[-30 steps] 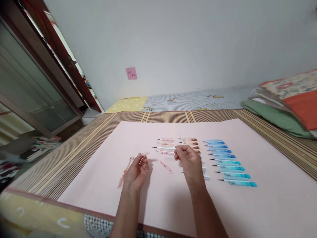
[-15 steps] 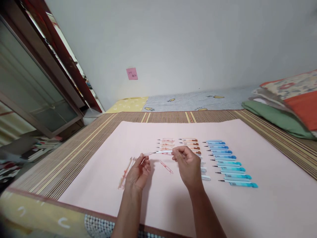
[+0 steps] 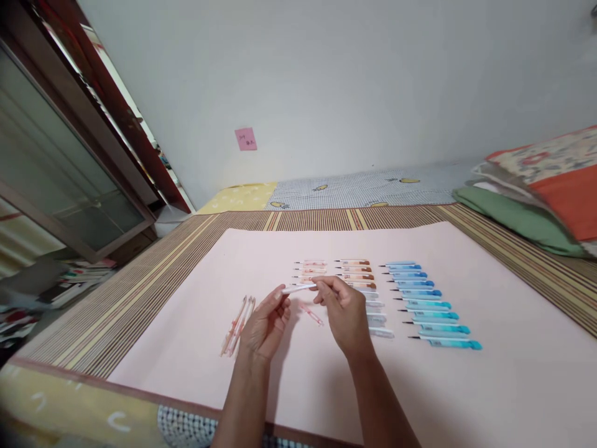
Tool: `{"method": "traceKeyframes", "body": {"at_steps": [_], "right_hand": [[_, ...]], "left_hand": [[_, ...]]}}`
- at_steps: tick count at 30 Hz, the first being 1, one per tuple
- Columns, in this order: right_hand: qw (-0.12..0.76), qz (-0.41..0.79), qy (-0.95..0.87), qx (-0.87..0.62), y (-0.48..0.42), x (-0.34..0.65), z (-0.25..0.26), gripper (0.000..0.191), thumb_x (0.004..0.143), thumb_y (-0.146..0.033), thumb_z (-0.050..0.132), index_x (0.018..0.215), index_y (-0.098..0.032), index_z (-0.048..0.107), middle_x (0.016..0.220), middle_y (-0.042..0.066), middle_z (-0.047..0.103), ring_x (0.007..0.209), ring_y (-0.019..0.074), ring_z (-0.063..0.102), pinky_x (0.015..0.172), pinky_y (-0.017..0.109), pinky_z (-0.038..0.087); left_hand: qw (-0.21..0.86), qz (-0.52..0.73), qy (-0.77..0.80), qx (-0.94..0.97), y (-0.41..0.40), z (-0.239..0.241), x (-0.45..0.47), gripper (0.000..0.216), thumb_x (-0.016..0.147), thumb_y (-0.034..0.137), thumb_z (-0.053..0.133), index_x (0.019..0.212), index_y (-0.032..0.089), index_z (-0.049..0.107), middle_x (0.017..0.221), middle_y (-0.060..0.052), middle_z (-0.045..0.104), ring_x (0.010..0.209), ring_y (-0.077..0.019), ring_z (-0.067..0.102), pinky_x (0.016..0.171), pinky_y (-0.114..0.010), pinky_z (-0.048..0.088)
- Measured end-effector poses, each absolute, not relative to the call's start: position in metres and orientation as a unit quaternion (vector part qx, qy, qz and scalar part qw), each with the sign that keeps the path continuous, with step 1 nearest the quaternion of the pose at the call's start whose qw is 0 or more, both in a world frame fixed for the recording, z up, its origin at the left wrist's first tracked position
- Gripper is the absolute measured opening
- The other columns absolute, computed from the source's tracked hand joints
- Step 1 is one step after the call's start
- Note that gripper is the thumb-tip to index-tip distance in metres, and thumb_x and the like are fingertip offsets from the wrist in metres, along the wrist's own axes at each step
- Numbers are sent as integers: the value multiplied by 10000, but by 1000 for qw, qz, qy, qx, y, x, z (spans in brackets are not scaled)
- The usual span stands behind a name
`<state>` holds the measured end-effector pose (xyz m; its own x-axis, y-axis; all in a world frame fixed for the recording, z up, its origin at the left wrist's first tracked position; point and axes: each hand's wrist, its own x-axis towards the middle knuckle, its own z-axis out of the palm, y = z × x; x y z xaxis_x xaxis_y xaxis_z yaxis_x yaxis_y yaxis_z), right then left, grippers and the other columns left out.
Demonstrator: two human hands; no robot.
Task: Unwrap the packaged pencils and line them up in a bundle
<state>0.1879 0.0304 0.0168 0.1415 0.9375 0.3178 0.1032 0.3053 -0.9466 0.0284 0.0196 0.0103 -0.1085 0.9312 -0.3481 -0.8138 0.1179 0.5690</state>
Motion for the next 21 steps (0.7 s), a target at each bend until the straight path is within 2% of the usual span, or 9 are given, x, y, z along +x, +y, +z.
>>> {"method": "traceKeyframes", "body": {"at_steps": [4,10,16,21], "right_hand": [[588,354,-562,-462,31,187,14,248,896,-399,603,942,-194,736,669,3,658,661,151,594,663,269,476],[582,365,-537,-490,30,187,17,296,861,-454,638,756,-184,700,694,24,689,626,145,588,637,265,477],[603,375,-496,-500,32,188,15,305,846,-463,631,817,-173,720,653,25,663,591,147,559,568,260,454],[600,388,-506,-483,35,187,11,297,851,-448,629,908,-175,732,665,20,665,616,147,567,584,258,456]], "left_hand": [[662,665,330,102,18,9,31,173,782,7,684,939,61,734,757,-90,719,653,-107,678,636,-173,576],[659,669,325,114,18,9,33,184,758,-5,695,915,81,738,805,-98,734,719,-117,700,704,-176,577],[653,674,325,115,18,8,36,196,737,7,719,916,83,739,849,-110,742,754,-128,705,732,-194,581],[652,675,319,130,18,6,37,203,719,42,756,918,82,746,839,-98,736,755,-124,697,731,-193,573]]}}
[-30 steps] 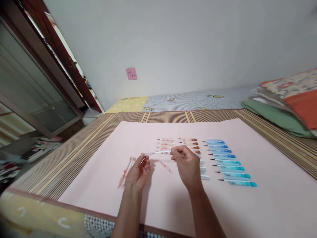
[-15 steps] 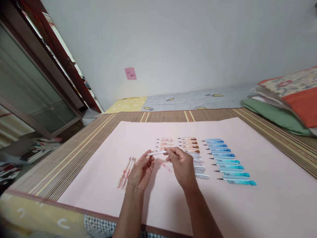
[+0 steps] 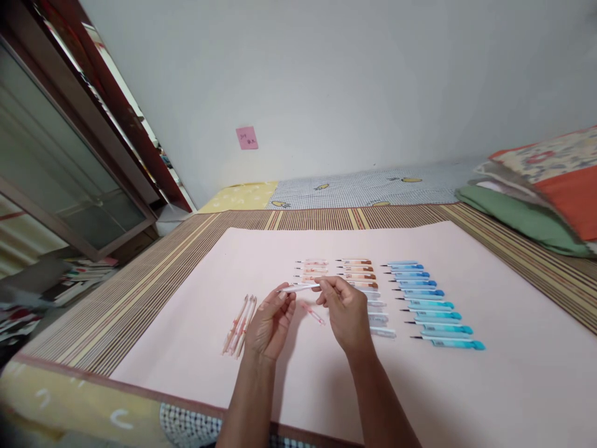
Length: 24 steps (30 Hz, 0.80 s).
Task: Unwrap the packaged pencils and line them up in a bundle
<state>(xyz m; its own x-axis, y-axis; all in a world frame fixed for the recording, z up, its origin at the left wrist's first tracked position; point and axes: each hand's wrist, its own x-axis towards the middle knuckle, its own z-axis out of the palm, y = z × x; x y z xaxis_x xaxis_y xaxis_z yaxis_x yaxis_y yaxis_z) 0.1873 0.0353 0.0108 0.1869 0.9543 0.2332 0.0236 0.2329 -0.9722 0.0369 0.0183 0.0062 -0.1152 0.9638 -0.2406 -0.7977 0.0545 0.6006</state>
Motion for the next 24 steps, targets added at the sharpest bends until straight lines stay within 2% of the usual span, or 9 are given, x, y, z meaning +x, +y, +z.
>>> {"method": "traceKeyframes", "body": {"at_steps": [7,16,20,22,24], "right_hand": [[594,391,-502,-492,33,186,15,319,844,-463,633,750,-167,701,653,28,657,587,135,551,582,257,456],[618,388,-455,-510,37,191,9,320,822,-457,643,890,-158,736,624,14,635,581,147,546,547,262,451],[607,395,-486,-489,33,185,13,306,836,-456,638,852,-164,729,657,24,663,594,145,560,576,265,457],[593,397,-511,-479,31,183,15,308,848,-461,634,802,-169,720,673,30,676,606,144,566,603,267,461],[586,400,-526,-470,31,182,16,315,868,-472,612,842,-177,721,745,41,705,634,147,580,633,274,467]], "left_hand": [[629,687,320,178,19,6,38,296,630,100,840,914,96,759,860,-79,729,781,-120,681,759,-196,549],[623,691,312,192,18,5,40,333,586,108,858,906,111,766,943,-84,740,821,-120,675,792,-203,534],[636,687,309,166,18,7,41,273,657,70,813,921,100,752,906,-86,733,799,-120,680,777,-200,547],[646,688,306,126,18,7,40,192,735,52,755,922,91,736,855,-82,722,765,-114,680,749,-198,557],[658,690,297,50,20,8,37,85,822,40,669,882,82,710,802,-77,702,722,-103,673,699,-186,560]]}}
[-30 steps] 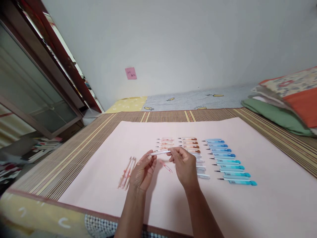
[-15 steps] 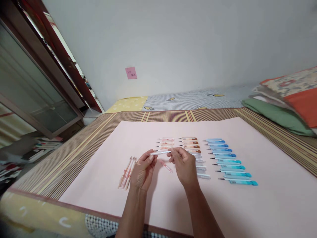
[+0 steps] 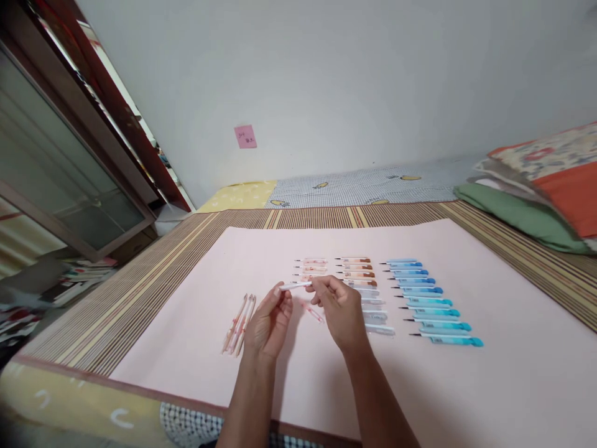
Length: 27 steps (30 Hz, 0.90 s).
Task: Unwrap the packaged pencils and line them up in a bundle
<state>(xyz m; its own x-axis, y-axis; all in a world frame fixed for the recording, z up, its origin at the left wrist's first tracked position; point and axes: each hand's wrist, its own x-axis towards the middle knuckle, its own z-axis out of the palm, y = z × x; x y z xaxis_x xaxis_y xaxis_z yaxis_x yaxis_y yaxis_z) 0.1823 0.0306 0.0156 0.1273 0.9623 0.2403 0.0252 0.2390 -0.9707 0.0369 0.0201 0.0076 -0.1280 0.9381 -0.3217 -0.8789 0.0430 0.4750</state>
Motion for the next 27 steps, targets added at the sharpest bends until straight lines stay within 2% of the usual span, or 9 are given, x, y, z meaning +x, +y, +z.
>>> {"method": "traceKeyframes", "body": {"at_steps": [4,10,12,14,18,22,24,27], "right_hand": [[550,393,-552,-488,33,185,7,282,881,-430,590,1007,-201,693,900,52,726,732,179,628,695,306,482],[252,212,-717,-614,34,179,-12,24,804,-181,633,799,-185,656,876,74,674,813,223,609,705,318,396],[188,163,-740,-625,34,175,-16,19,795,-164,646,782,-177,650,895,93,664,832,234,604,714,321,376],[172,134,-745,-631,34,173,-18,43,797,-149,631,765,-178,633,889,95,659,824,233,600,704,316,360],[258,172,-706,-637,37,175,-19,73,802,-146,569,764,-207,558,765,35,640,681,184,567,611,276,336],[418,259,-632,-599,41,183,-16,44,786,-238,602,769,-220,565,704,8,630,660,188,569,592,274,377],[507,341,-569,-551,42,186,-13,122,778,-317,643,828,-209,614,696,3,629,646,181,568,581,275,404],[584,439,-476,-489,43,189,-6,321,750,-424,713,958,-185,662,640,-19,594,584,151,532,546,265,409]], "left_hand": [[665,696,250,-100,24,9,25,173,951,94,512,849,88,652,773,-63,669,675,-83,656,597,-165,541],[656,710,233,-109,24,12,16,190,975,180,508,868,93,638,770,-54,658,634,-77,641,549,-163,528],[646,710,261,-100,23,13,17,162,958,158,535,854,94,640,769,-57,665,634,-79,644,546,-157,526],[638,711,283,-87,23,14,20,141,944,129,549,845,93,643,759,-60,669,629,-80,643,548,-155,527],[630,711,303,-76,23,15,23,148,928,91,556,807,92,642,716,-59,666,594,-79,627,539,-152,521],[627,709,314,-70,24,14,24,164,918,88,566,774,89,646,690,-63,663,564,-81,617,510,-148,508],[627,708,317,-64,24,13,24,163,913,87,573,768,85,648,682,-65,661,552,-80,613,500,-147,503],[625,708,322,-59,24,11,25,154,905,85,586,765,84,649,685,-69,664,544,-79,609,498,-146,501]]}}
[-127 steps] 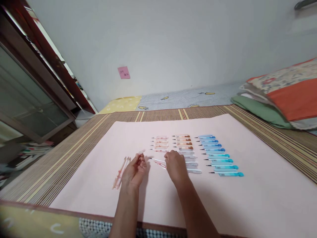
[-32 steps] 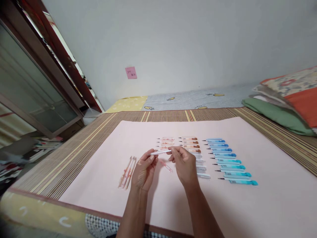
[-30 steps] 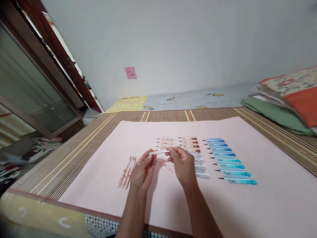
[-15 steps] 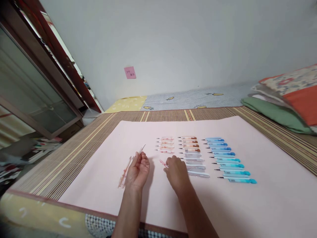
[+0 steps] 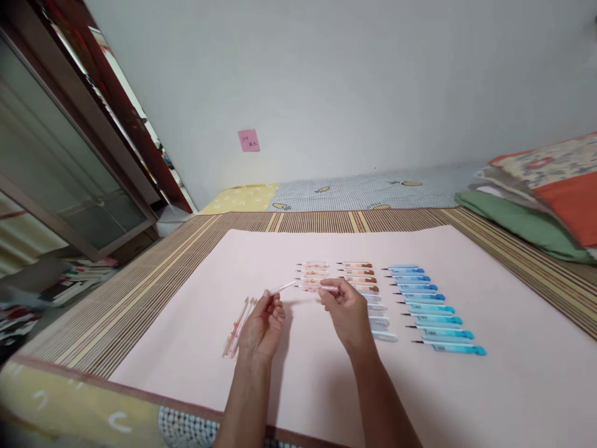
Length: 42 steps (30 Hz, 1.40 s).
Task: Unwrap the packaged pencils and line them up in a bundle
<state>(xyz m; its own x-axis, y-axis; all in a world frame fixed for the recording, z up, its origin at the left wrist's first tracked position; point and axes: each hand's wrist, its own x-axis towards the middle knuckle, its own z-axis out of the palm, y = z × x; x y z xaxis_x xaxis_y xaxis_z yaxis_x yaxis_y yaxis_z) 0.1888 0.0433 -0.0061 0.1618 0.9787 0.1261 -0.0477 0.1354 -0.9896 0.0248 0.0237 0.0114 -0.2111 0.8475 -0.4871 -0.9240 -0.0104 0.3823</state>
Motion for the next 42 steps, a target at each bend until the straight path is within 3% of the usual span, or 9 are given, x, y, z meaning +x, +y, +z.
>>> {"method": "traceKeyframes", "body": {"at_steps": [4,14,23,32,37,40,42], "right_hand": [[621,455,-445,-458,41,189,4,365,737,-455,745,962,-173,689,620,-16,580,583,141,530,544,263,423],[579,443,-518,-447,37,193,5,348,776,-453,734,974,-170,689,623,-28,547,560,116,470,517,239,376],[529,423,-602,-423,32,197,13,248,812,-386,702,967,-193,703,903,47,696,815,187,615,722,289,485],[511,412,-620,-431,32,197,12,204,826,-354,681,960,-201,702,918,42,706,844,198,624,748,302,480],[514,426,-584,-462,33,201,13,252,782,-378,712,935,-177,713,804,34,689,733,181,608,644,283,464],[517,457,-551,-469,34,202,14,289,749,-395,734,923,-166,718,639,-7,616,598,145,544,545,254,406],[528,467,-537,-464,34,201,15,301,728,-404,746,905,-162,720,596,-19,585,561,130,513,525,248,384]], "left_hand": [[628,705,325,-57,23,10,27,148,896,85,599,758,90,650,684,-67,666,540,-78,607,500,-146,504],[608,717,342,-10,24,7,30,120,872,76,622,758,94,655,663,-61,673,530,-76,600,508,-150,506],[600,708,369,58,23,3,30,129,782,155,750,737,107,640,614,-27,636,488,-65,566,461,-135,459],[604,684,399,94,22,4,31,257,728,252,812,670,120,600,549,7,587,423,-50,498,396,-135,399],[611,689,377,103,20,7,30,142,694,90,781,811,96,700,704,-48,689,589,-81,623,528,-146,489],[646,680,326,118,17,12,30,326,636,-16,727,933,117,727,957,-97,736,800,-131,686,670,-194,542],[665,674,290,138,14,14,31,419,641,6,729,1036,148,719,1149,-116,706,937,-168,683,765,-245,558]]}}
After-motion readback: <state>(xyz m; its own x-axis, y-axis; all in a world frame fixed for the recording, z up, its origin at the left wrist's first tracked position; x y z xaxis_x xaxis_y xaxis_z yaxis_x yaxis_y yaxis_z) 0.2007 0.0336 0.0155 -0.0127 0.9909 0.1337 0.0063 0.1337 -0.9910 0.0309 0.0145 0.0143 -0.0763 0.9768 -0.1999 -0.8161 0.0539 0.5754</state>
